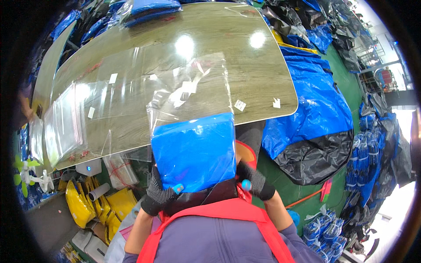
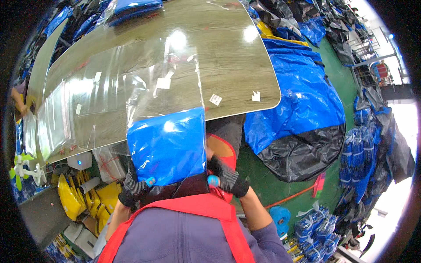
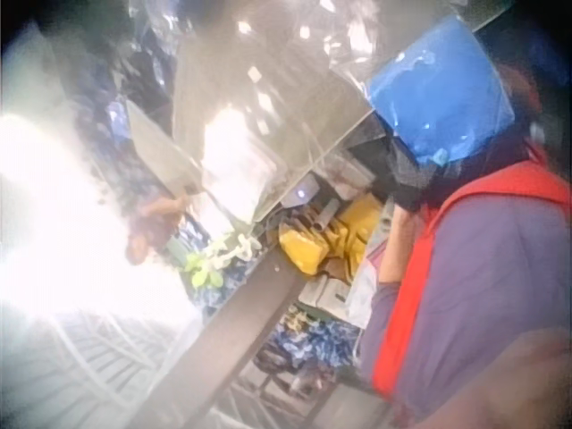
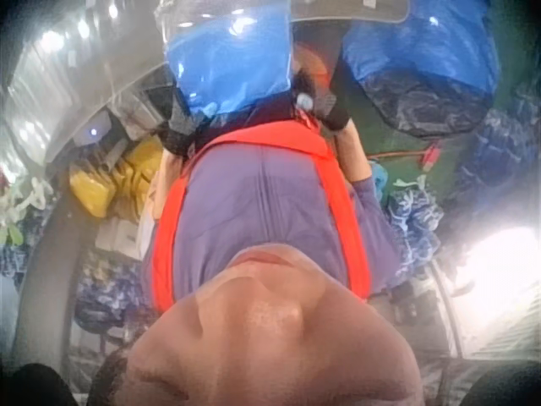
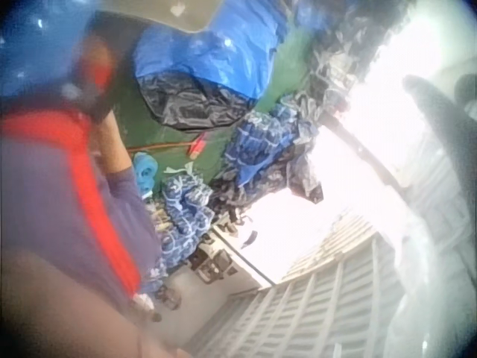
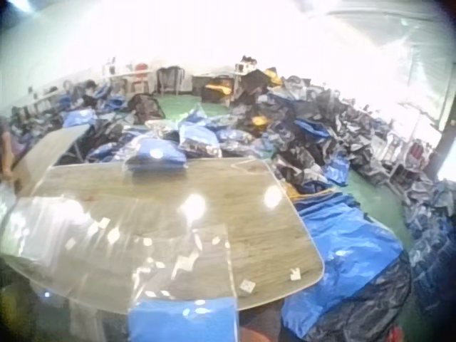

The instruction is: The person repeatedly folds blue and black tarps on a table, then places each folded tarp into a clear plastic bag. The person repeats this process for multiple tarps throughout the clip.

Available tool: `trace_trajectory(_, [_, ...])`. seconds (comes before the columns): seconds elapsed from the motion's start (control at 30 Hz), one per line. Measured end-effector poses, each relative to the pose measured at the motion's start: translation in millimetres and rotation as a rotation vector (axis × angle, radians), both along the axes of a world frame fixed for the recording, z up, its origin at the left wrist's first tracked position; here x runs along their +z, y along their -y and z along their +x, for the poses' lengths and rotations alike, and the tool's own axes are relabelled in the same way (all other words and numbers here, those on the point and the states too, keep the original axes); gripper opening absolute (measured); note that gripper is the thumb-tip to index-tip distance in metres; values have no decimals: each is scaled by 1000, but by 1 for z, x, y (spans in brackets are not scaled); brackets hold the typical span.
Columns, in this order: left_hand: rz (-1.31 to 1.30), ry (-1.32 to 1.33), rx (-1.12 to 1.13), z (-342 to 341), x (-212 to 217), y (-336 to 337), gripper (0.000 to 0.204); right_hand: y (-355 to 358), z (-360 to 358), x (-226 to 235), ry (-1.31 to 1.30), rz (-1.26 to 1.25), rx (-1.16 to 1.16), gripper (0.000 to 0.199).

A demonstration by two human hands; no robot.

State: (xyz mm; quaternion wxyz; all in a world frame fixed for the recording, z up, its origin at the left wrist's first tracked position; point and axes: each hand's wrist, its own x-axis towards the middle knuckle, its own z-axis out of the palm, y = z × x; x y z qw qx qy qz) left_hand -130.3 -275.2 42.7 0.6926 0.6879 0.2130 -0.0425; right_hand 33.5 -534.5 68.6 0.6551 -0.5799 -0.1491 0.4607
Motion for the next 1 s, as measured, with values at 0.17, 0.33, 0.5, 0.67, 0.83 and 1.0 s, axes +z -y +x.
trace_trajectory(0.17, [-101, -78, -111, -44, -6, 11, 106, -7, -31, -13, 41, -62, -66, 83])
trace_trajectory(0.33, [-83, -25, -283, -14, -11, -19, 91, 12, -51, -31, -204, -272, -5, 72])
trace_trajectory(0.5, [-299, -55, 84, 44, -3, -16, 85, 19, -1, -37, -169, -2, 309, 62])
trace_trajectory(0.67, [-218, -249, -156, 43, 1, -12, 101, -3, 22, -26, 10, -165, -93, 66])
trace_trajectory(0.83, [-248, -92, -39, 35, 0, -22, 85, -14, 20, -12, -238, -23, -143, 80])
trace_trajectory(1.0, [-751, -160, 331, 38, 8, -21, 88, -21, 15, 2, -86, -45, -42, 82])
